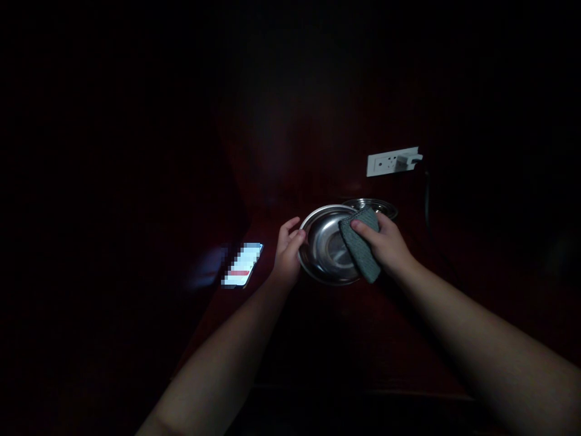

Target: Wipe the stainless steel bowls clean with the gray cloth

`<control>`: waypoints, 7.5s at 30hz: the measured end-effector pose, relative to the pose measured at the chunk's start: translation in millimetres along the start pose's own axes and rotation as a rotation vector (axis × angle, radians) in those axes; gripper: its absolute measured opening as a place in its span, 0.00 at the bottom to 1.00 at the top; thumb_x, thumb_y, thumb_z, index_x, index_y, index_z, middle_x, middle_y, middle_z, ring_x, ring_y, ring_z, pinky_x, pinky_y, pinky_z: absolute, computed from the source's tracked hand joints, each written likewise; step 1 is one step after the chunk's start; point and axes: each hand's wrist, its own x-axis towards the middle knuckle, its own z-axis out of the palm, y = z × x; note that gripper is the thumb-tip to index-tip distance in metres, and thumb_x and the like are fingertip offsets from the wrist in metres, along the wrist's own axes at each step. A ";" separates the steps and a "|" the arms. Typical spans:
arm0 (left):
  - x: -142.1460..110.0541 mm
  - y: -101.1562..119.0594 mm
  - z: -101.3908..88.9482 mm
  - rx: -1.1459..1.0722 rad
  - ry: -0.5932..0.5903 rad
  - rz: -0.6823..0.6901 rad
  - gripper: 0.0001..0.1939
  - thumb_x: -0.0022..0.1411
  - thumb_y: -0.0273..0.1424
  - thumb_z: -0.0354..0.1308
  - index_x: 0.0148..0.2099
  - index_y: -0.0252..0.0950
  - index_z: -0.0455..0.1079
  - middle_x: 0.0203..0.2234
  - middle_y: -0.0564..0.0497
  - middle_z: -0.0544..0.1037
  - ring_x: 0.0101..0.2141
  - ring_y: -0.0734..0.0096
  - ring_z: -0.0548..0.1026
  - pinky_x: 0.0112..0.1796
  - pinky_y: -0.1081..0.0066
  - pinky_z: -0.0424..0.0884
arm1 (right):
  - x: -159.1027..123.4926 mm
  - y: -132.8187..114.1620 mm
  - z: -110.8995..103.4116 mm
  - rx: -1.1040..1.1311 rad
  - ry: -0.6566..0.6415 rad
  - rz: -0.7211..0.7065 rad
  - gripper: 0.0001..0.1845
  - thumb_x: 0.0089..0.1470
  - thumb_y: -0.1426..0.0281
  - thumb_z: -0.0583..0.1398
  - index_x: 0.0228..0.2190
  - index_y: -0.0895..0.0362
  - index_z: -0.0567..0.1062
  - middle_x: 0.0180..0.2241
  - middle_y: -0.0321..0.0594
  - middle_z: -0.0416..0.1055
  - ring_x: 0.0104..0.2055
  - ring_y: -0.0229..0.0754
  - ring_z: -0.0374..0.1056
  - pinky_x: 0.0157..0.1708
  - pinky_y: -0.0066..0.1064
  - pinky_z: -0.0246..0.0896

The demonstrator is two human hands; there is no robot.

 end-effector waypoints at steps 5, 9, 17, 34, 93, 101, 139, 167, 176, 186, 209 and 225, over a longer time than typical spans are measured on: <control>-2.1 -1.7 1.2 -0.143 -0.088 -0.176 0.21 0.53 0.40 0.56 0.46 0.34 0.63 0.36 0.47 0.72 0.36 0.68 0.71 0.38 0.66 0.67 | 4.8 2.1 -1.6 0.141 0.142 0.032 0.24 0.37 0.53 0.65 0.33 0.58 0.73 0.31 0.39 0.73 0.31 0.42 0.67 0.30 0.32 0.62; -13.6 -8.0 2.7 0.055 -0.255 -0.227 0.25 0.49 0.36 0.61 0.49 0.39 0.60 0.42 0.49 0.70 0.40 0.66 0.71 0.38 0.64 0.69 | 8.7 5.2 -2.1 0.297 0.165 0.141 0.23 0.37 0.53 0.65 0.30 0.58 0.73 0.27 0.38 0.73 0.27 0.40 0.67 0.26 0.30 0.62; -8.2 -12.6 -2.3 0.239 -0.206 0.014 0.26 0.49 0.34 0.62 0.50 0.36 0.59 0.45 0.46 0.70 0.46 0.63 0.68 0.47 0.63 0.63 | 3.1 5.8 2.3 0.301 0.033 0.179 0.22 0.39 0.53 0.64 0.31 0.57 0.74 0.27 0.36 0.74 0.28 0.40 0.69 0.27 0.29 0.62; -6.5 -5.4 -1.6 0.252 -0.139 -0.101 0.22 0.49 0.35 0.62 0.46 0.36 0.62 0.39 0.48 0.72 0.41 0.63 0.70 0.44 0.62 0.65 | 3.9 8.4 2.5 0.223 -0.001 0.164 0.22 0.40 0.52 0.63 0.30 0.57 0.74 0.28 0.38 0.74 0.28 0.43 0.69 0.28 0.32 0.62; -5.6 -0.5 -2.0 0.295 -0.086 -0.123 0.20 0.48 0.36 0.62 0.43 0.36 0.63 0.34 0.50 0.72 0.37 0.65 0.70 0.39 0.65 0.66 | 3.9 9.3 2.6 0.171 -0.029 0.145 0.23 0.40 0.52 0.62 0.32 0.57 0.74 0.27 0.38 0.73 0.28 0.42 0.68 0.27 0.31 0.60; -4.8 -1.0 -2.7 0.307 -0.088 -0.115 0.20 0.49 0.37 0.61 0.44 0.35 0.63 0.35 0.49 0.72 0.37 0.65 0.70 0.40 0.65 0.65 | 3.4 8.7 3.1 0.184 -0.035 0.158 0.23 0.40 0.52 0.63 0.32 0.58 0.74 0.27 0.38 0.73 0.28 0.42 0.68 0.26 0.30 0.60; -2.8 1.4 -2.5 0.354 -0.091 -0.092 0.17 0.51 0.37 0.59 0.42 0.35 0.63 0.34 0.50 0.71 0.36 0.67 0.70 0.37 0.68 0.65 | 3.4 10.1 3.6 0.196 -0.054 0.182 0.23 0.40 0.53 0.63 0.33 0.57 0.74 0.28 0.38 0.73 0.30 0.41 0.68 0.28 0.30 0.60; -2.8 3.1 -2.9 0.375 -0.103 -0.071 0.19 0.51 0.38 0.59 0.43 0.34 0.65 0.36 0.48 0.73 0.38 0.65 0.70 0.40 0.66 0.64 | 1.6 7.0 3.5 0.175 -0.086 0.173 0.24 0.41 0.53 0.63 0.35 0.58 0.73 0.31 0.39 0.74 0.31 0.42 0.68 0.30 0.31 0.61; -3.2 6.1 -2.1 0.386 -0.093 -0.076 0.18 0.51 0.38 0.59 0.43 0.34 0.65 0.36 0.48 0.73 0.38 0.65 0.70 0.40 0.66 0.64 | 2.1 7.6 3.6 0.169 -0.076 0.186 0.24 0.40 0.53 0.63 0.35 0.57 0.73 0.31 0.39 0.74 0.32 0.43 0.69 0.30 0.31 0.62; -2.2 6.7 -2.5 0.415 -0.085 -0.068 0.18 0.51 0.38 0.59 0.43 0.34 0.66 0.36 0.48 0.73 0.39 0.64 0.70 0.40 0.66 0.64 | 1.2 6.7 2.6 0.148 -0.084 0.183 0.25 0.40 0.52 0.63 0.36 0.58 0.73 0.31 0.40 0.74 0.32 0.43 0.69 0.31 0.32 0.62; -1.4 6.7 -2.9 0.471 -0.083 -0.072 0.19 0.51 0.40 0.59 0.42 0.34 0.66 0.37 0.47 0.73 0.40 0.62 0.70 0.40 0.65 0.64 | 2.2 7.7 2.1 0.130 -0.105 0.191 0.24 0.40 0.52 0.63 0.35 0.58 0.73 0.32 0.40 0.74 0.33 0.44 0.69 0.31 0.33 0.62; -0.2 5.3 -5.1 0.506 -0.108 -0.065 0.21 0.52 0.42 0.58 0.45 0.34 0.65 0.39 0.46 0.73 0.41 0.61 0.71 0.42 0.65 0.64 | 2.5 8.3 1.3 0.119 -0.111 0.223 0.26 0.40 0.52 0.63 0.36 0.58 0.72 0.32 0.40 0.73 0.33 0.43 0.69 0.31 0.31 0.62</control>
